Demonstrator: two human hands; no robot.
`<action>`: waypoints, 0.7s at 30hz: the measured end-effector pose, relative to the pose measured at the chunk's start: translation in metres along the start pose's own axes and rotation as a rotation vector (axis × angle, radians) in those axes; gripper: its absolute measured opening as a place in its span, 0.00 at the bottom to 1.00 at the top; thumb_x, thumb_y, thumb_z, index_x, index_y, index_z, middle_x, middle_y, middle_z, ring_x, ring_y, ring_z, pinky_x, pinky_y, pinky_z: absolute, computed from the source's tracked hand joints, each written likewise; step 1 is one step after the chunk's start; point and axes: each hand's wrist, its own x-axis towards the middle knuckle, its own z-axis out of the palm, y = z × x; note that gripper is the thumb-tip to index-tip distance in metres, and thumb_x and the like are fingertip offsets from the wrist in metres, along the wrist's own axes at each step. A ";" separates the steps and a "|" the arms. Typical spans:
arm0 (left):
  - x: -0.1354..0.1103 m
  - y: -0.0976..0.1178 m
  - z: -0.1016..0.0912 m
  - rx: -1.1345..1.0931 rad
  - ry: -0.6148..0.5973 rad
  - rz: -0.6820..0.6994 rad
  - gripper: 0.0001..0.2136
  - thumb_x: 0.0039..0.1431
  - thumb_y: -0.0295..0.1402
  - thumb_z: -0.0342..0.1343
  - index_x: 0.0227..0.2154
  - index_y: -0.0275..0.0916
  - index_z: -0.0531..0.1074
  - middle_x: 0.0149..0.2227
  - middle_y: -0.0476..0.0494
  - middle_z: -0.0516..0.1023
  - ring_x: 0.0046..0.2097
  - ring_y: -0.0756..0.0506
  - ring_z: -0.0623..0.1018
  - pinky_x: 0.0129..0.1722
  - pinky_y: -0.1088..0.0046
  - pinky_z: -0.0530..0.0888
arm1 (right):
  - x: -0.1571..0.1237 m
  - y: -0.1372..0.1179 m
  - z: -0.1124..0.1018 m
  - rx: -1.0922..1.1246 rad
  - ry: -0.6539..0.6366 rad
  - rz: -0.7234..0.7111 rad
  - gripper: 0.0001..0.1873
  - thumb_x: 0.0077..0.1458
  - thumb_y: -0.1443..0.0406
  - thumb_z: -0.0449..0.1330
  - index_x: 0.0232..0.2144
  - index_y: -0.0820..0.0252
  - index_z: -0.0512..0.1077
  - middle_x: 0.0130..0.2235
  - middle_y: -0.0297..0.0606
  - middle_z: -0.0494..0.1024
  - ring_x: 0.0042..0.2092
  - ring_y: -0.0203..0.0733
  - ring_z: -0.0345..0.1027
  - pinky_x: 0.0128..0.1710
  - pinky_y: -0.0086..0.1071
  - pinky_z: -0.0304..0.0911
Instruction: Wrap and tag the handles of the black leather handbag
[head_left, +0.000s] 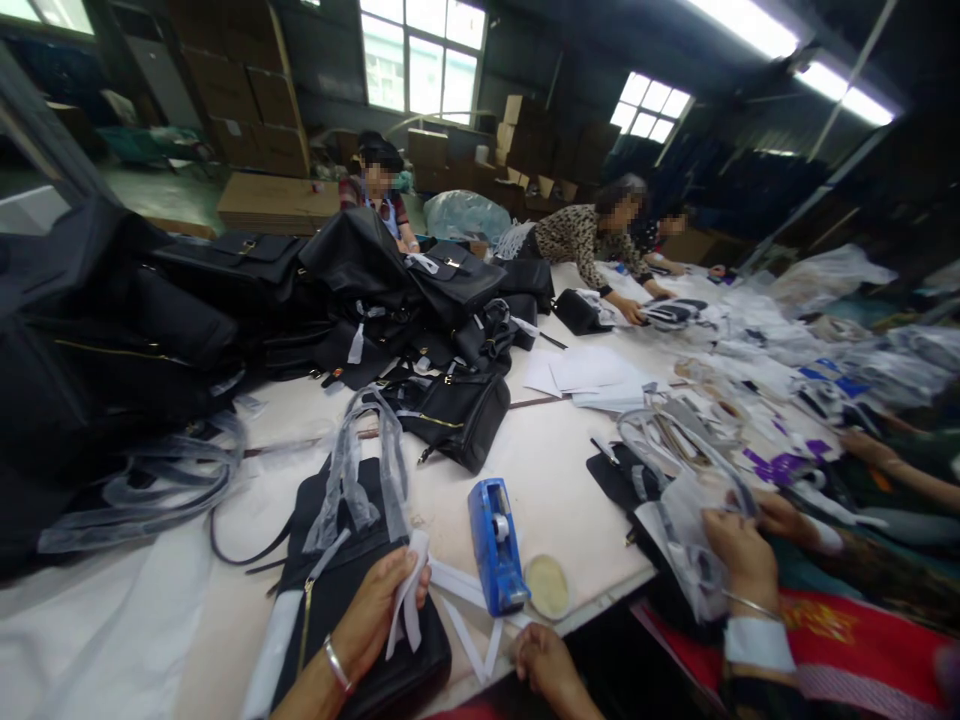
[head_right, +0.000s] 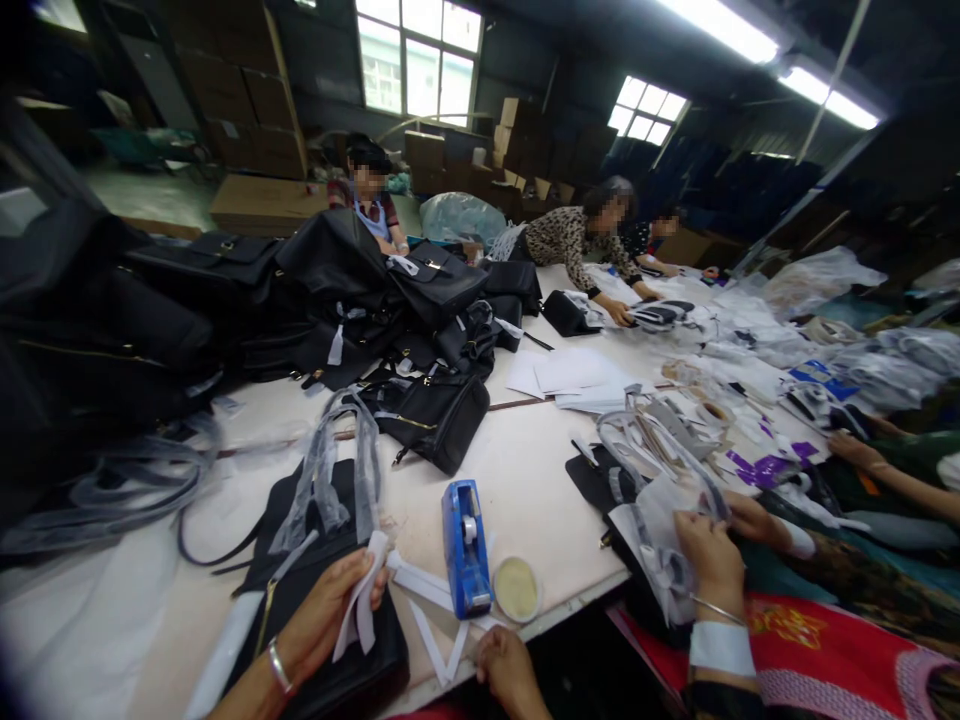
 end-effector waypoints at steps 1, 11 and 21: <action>-0.001 -0.001 0.000 0.004 0.004 0.007 0.11 0.58 0.38 0.56 0.32 0.33 0.71 0.28 0.46 0.72 0.26 0.54 0.70 0.29 0.78 0.68 | -0.006 -0.003 0.005 -0.014 -0.016 -0.040 0.12 0.39 0.58 0.59 0.17 0.58 0.61 0.13 0.28 0.65 0.15 0.29 0.47 0.18 0.26 0.41; 0.004 -0.007 0.015 0.239 0.022 0.111 0.15 0.58 0.44 0.55 0.33 0.34 0.69 0.26 0.50 0.71 0.25 0.53 0.68 0.25 0.79 0.64 | -0.047 -0.160 0.068 -0.370 -0.222 -0.711 0.10 0.59 0.63 0.52 0.30 0.57 0.71 0.28 0.31 0.73 0.32 0.36 0.66 0.35 0.29 0.58; -0.005 -0.001 0.014 0.215 -0.020 0.122 0.14 0.59 0.42 0.53 0.35 0.34 0.70 0.24 0.50 0.69 0.23 0.53 0.66 0.24 0.79 0.62 | -0.014 -0.166 0.079 -0.493 -0.208 -0.767 0.14 0.54 0.67 0.55 0.44 0.56 0.62 0.24 0.27 0.70 0.27 0.39 0.67 0.31 0.31 0.58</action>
